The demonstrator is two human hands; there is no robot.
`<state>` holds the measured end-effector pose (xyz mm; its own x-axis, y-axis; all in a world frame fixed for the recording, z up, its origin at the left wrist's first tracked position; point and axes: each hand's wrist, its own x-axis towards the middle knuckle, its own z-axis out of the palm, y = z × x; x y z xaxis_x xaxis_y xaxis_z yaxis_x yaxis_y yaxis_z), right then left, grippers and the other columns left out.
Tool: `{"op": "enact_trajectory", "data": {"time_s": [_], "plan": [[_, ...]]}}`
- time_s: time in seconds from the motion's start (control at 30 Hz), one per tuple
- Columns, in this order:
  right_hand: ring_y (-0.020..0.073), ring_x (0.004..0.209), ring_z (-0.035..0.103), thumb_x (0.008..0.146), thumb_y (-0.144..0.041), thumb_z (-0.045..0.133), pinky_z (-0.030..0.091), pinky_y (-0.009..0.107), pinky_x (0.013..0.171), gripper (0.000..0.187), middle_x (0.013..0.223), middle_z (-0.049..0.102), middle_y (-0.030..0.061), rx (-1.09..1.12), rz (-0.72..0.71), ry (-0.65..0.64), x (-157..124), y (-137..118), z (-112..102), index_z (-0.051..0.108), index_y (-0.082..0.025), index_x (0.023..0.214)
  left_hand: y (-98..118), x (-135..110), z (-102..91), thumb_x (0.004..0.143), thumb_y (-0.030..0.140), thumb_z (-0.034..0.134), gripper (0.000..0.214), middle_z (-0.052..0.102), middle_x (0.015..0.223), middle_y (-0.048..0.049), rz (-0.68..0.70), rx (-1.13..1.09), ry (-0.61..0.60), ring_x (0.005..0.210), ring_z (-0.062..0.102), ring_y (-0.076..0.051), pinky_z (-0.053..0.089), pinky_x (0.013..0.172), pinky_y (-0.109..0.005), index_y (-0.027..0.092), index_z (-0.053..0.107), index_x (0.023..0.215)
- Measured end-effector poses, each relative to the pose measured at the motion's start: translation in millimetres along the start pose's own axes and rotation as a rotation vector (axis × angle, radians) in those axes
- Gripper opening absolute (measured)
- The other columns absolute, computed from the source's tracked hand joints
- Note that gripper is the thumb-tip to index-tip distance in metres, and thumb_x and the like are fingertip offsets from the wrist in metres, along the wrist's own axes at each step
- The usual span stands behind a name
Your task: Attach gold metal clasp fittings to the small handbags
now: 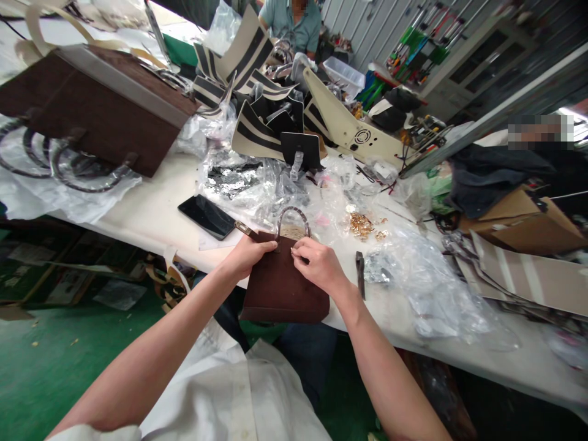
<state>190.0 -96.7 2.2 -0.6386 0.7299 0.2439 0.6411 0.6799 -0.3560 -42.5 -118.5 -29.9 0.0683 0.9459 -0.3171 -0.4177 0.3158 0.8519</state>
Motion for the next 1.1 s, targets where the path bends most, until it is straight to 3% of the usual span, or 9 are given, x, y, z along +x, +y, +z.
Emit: {"op": "enact_trajectory", "data": {"time_s": [0.13,0.37,0.5,0.6,0.67,0.73,0.8,0.93,1.1], "plan": [[0.0230,0.094,0.073,0.103,-0.006,0.066,0.056,0.035,0.077,0.023,0.109,0.077,0.0059,-0.112,-0.020,-0.092,5,-7,-3,0.078,-0.024,0.094,-3,0,-0.7,0.067,0.032,0.091,0.030,0.079,0.090,-0.0051,0.022,0.034,0.013,0.085,0.071,-0.025,0.057,0.080,-0.037,0.018,0.078,0.089],[0.0271,0.104,0.071,0.102,-0.002,0.062,0.057,0.041,0.092,0.027,0.114,0.074,0.0101,-0.195,-0.090,-0.190,10,-15,-9,0.079,-0.022,0.095,0,-3,-7.0,0.069,0.034,0.096,0.032,0.081,0.091,-0.0062,0.000,0.038,-0.039,0.082,0.072,-0.024,0.057,0.078,-0.036,0.018,0.081,0.093],[0.0317,0.128,0.070,0.110,-0.016,0.065,0.054,0.050,0.116,0.034,0.137,0.074,0.0092,-0.005,-0.004,0.131,-5,-13,-14,0.073,-0.030,0.139,4,-8,-9.5,0.068,0.038,0.100,0.041,0.083,0.098,-0.0095,-0.046,-0.068,-0.068,0.086,0.075,-0.025,0.060,0.082,-0.037,0.017,0.083,0.098],[0.0443,0.152,0.053,0.096,-0.038,0.092,0.042,0.064,0.130,0.085,0.163,0.058,0.0190,-0.020,0.201,0.441,-13,-8,-18,0.049,-0.026,0.169,9,-13,-7.6,0.064,0.040,0.104,0.048,0.085,0.104,-0.0120,-0.079,-0.105,-0.070,0.091,0.078,-0.028,0.063,0.086,-0.039,0.017,0.083,0.100],[0.0484,0.148,0.056,0.085,-0.048,0.102,0.044,0.067,0.126,0.092,0.160,0.059,0.0223,-0.025,0.310,0.450,-15,-4,-21,0.058,-0.022,0.161,12,-15,-4.3,0.063,0.042,0.106,0.052,0.085,0.110,-0.0135,-0.069,-0.094,-0.073,0.096,0.079,-0.031,0.064,0.088,-0.041,0.017,0.082,0.102],[0.0432,0.128,0.068,0.083,-0.048,0.102,0.056,0.059,0.112,0.060,0.138,0.072,0.0179,0.024,0.350,0.311,-13,1,-25,0.077,-0.022,0.131,14,-17,0.0,0.064,0.044,0.107,0.057,0.086,0.115,-0.0137,-0.044,-0.068,-0.089,0.101,0.080,-0.032,0.065,0.092,-0.043,0.017,0.083,0.108],[0.0355,0.107,0.073,0.084,-0.044,0.101,0.060,0.050,0.098,0.036,0.112,0.076,0.0111,0.065,0.359,0.185,-9,3,-30,0.080,-0.023,0.104,16,-17,4.4,0.063,0.043,0.107,0.060,0.086,0.116,-0.0130,-0.020,-0.025,-0.103,0.103,0.080,-0.033,0.065,0.094,-0.044,0.018,0.083,0.113],[0.0296,0.091,0.075,0.080,-0.036,0.101,0.059,0.040,0.084,0.030,0.097,0.079,0.0050,0.091,0.388,0.147,-1,2,-36,0.080,-0.024,0.098,13,-12,11.3,0.064,0.042,0.104,0.047,0.085,0.098,-0.0096,0.041,0.203,-0.049,0.093,0.079,-0.033,0.063,0.084,-0.042,0.017,0.085,0.099],[0.0247,0.071,0.074,0.075,-0.040,0.101,0.052,0.033,0.066,0.032,0.077,0.077,-0.0009,0.194,0.479,0.159,2,1,-33,0.076,-0.024,0.088,4,-2,16.2,0.064,0.031,0.097,0.033,0.083,0.089,-0.0048,0.257,0.530,0.127,0.091,0.077,-0.031,0.056,0.081,-0.036,0.018,0.081,0.090]]}}
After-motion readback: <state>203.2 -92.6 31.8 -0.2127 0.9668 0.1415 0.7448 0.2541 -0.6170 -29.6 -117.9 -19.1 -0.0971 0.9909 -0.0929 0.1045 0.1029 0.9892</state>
